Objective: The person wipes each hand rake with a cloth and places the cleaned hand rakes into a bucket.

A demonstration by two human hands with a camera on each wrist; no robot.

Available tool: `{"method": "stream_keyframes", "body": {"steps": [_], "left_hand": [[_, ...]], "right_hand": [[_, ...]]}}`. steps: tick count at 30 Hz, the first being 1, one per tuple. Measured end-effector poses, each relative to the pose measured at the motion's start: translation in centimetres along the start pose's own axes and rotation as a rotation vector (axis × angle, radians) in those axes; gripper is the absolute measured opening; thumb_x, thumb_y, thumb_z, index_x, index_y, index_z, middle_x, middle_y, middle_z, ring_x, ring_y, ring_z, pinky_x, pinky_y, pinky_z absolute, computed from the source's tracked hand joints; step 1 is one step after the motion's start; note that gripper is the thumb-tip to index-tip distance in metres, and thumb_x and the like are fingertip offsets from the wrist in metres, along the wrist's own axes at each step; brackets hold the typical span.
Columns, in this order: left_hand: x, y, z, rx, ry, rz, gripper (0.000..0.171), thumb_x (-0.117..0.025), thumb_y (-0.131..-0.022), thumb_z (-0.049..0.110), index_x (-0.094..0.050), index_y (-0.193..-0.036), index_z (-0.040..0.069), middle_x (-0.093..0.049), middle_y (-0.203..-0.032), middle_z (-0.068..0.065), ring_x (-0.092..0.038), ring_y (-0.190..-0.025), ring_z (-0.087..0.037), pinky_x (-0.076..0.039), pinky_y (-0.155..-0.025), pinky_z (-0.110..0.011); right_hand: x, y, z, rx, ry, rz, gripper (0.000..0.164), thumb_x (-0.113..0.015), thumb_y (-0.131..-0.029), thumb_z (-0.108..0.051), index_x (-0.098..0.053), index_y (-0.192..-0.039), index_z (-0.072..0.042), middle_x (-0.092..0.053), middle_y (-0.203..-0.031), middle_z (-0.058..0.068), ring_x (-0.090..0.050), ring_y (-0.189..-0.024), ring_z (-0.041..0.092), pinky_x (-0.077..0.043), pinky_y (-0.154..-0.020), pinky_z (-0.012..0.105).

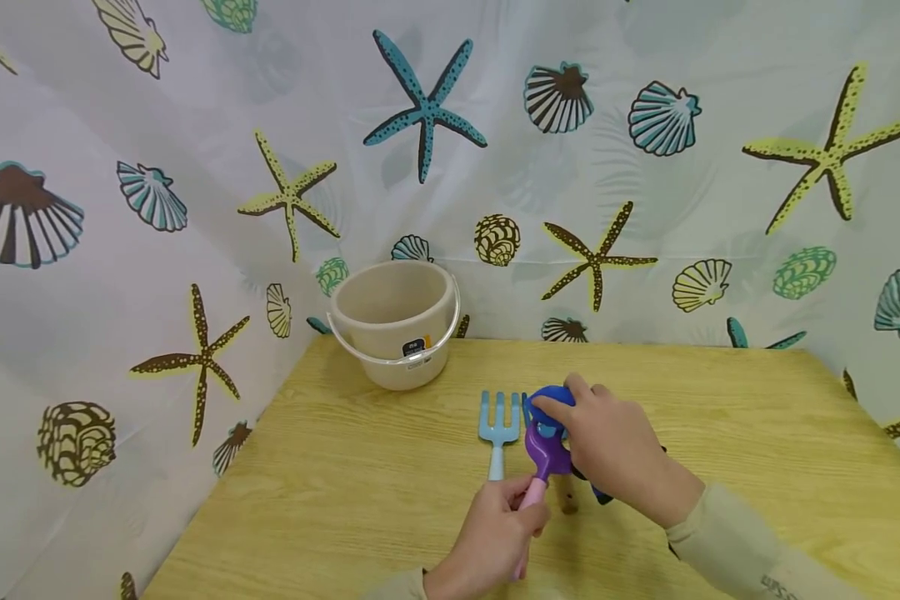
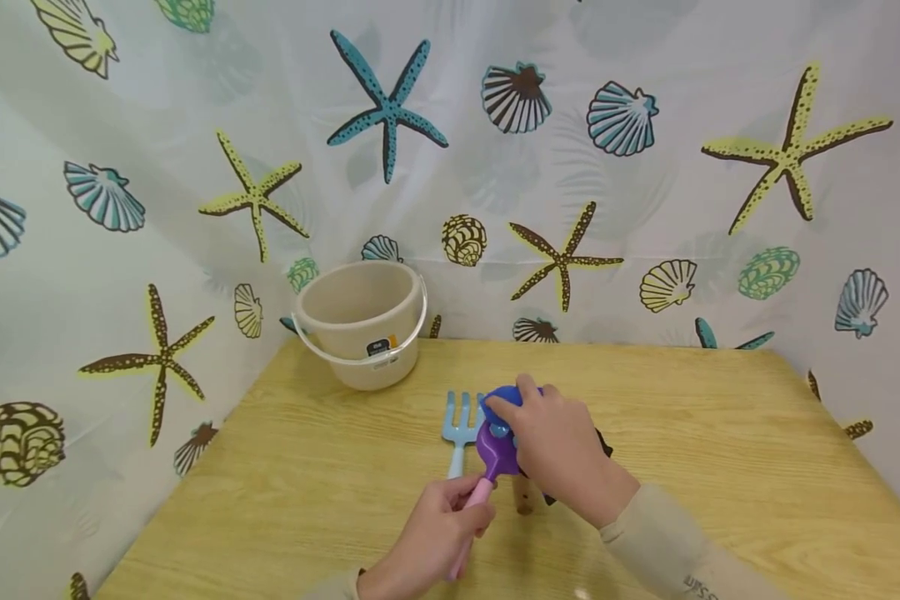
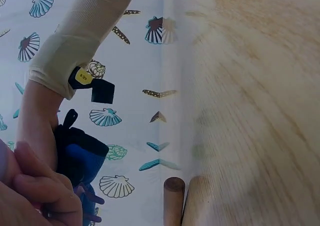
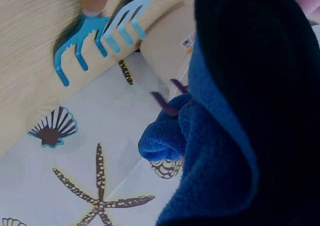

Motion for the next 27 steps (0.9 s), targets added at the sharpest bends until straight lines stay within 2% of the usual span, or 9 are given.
{"method": "stream_keyframes", "body": {"steps": [3, 6, 8, 14, 16, 19, 22, 25, 27], "left_hand": [[0.1, -0.3, -0.1, 0.001, -0.005, 0.012, 0.043, -0.057, -0.086, 0.009, -0.056, -0.128, 0.001, -0.055, -0.066, 0.0, -0.039, -0.031, -0.011, -0.035, -0.027, -0.019], [0.4, -0.6, -0.2, -0.003, -0.024, 0.021, 0.026, -0.056, -0.088, 0.008, -0.063, -0.112, 0.001, -0.055, -0.064, 0.001, -0.04, -0.031, -0.011, -0.036, -0.028, -0.019], [0.5, -0.6, -0.2, -0.005, -0.038, 0.022, 0.021, -0.056, -0.089, 0.009, -0.064, -0.107, 0.002, -0.054, -0.064, 0.001, -0.04, -0.031, -0.011, -0.036, -0.028, -0.019], [0.4, -0.2, 0.0, -0.002, -0.03, -0.004, 0.044, -0.056, -0.089, 0.011, -0.053, -0.131, 0.0, -0.056, -0.07, 0.0, -0.04, -0.033, -0.011, -0.037, -0.029, -0.018], [0.3, 0.0, 0.0, 0.003, -0.029, -0.015, 0.042, -0.055, -0.089, 0.011, -0.055, -0.129, 0.001, -0.056, -0.069, 0.0, -0.04, -0.034, -0.01, -0.036, -0.029, -0.017], [0.2, 0.2, -0.1, 0.018, -0.03, -0.03, 0.03, -0.055, -0.088, 0.01, -0.064, -0.116, 0.007, -0.055, -0.068, 0.001, -0.039, -0.034, -0.01, -0.035, -0.029, -0.017], [0.0, 0.4, -0.3, 0.048, -0.025, -0.031, 0.025, -0.057, -0.088, 0.011, -0.065, -0.111, 0.013, -0.054, -0.067, 0.001, -0.039, -0.034, -0.01, -0.035, -0.029, -0.017], [0.0, 0.5, -0.3, 0.069, -0.018, -0.025, 0.031, -0.058, -0.088, 0.013, -0.063, -0.119, 0.015, -0.055, -0.068, 0.0, -0.039, -0.034, -0.011, -0.035, -0.028, -0.017], [-0.1, 0.5, -0.3, 0.071, -0.02, -0.024, 0.032, -0.059, -0.089, 0.014, -0.062, -0.121, 0.015, -0.056, -0.069, -0.001, -0.039, -0.034, -0.011, -0.034, -0.028, -0.017]], "right_hand": [[0.3, 0.5, -1.0, 0.052, -0.014, -0.006, 0.054, -0.079, -0.068, -0.015, -0.067, -0.119, -0.025, -0.059, -0.107, 0.015, -0.061, -0.078, 0.032, -0.058, -0.043, 0.041], [0.6, 1.0, -2.3, 0.12, -0.038, -0.03, 0.054, -0.078, -0.067, -0.012, -0.066, -0.118, -0.025, -0.059, -0.114, 0.013, -0.059, -0.085, 0.033, -0.056, -0.042, 0.036], [0.7, 1.1, -2.8, 0.125, -0.047, -0.038, 0.053, -0.075, -0.068, -0.009, -0.067, -0.117, -0.027, -0.059, -0.117, 0.011, -0.059, -0.087, 0.032, -0.053, -0.038, 0.032], [1.0, 0.0, -1.5, 0.02, -0.064, -0.045, 0.048, -0.071, -0.073, -0.009, -0.067, -0.118, -0.029, -0.061, -0.111, 0.007, -0.06, -0.079, 0.026, -0.055, -0.04, 0.035], [0.9, -0.4, -0.6, -0.012, -0.111, -0.083, 0.046, -0.07, -0.077, -0.009, -0.067, -0.119, -0.027, -0.061, -0.106, 0.005, -0.058, -0.072, 0.02, -0.053, -0.041, 0.031], [1.0, -0.8, 0.9, -0.05, -0.228, -0.164, 0.044, -0.066, -0.081, -0.005, -0.066, -0.12, -0.025, -0.061, -0.1, 0.002, -0.053, -0.067, 0.014, -0.047, -0.044, 0.026], [1.0, -1.0, 2.3, -0.073, -0.357, -0.242, 0.042, -0.063, -0.085, -0.005, -0.064, -0.123, -0.023, -0.062, -0.099, 0.0, -0.05, -0.066, 0.012, -0.044, -0.05, 0.026], [1.0, -1.1, 3.2, -0.105, -0.448, -0.294, 0.041, -0.06, -0.089, -0.007, -0.061, -0.128, -0.019, -0.062, -0.101, 0.003, -0.05, -0.069, 0.015, -0.045, -0.056, 0.031], [1.0, -1.0, 3.4, -0.135, -0.467, -0.305, 0.04, -0.06, -0.09, -0.009, -0.059, -0.129, -0.017, -0.062, -0.102, 0.005, -0.052, -0.071, 0.015, -0.048, -0.059, 0.033]]}}
Point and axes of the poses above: each hand's wrist, its own y-axis away from the middle knuckle, its own x-axis out of the back of the hand, z = x × y, the point moved 1 cm from there along -y, towards the middle knuckle
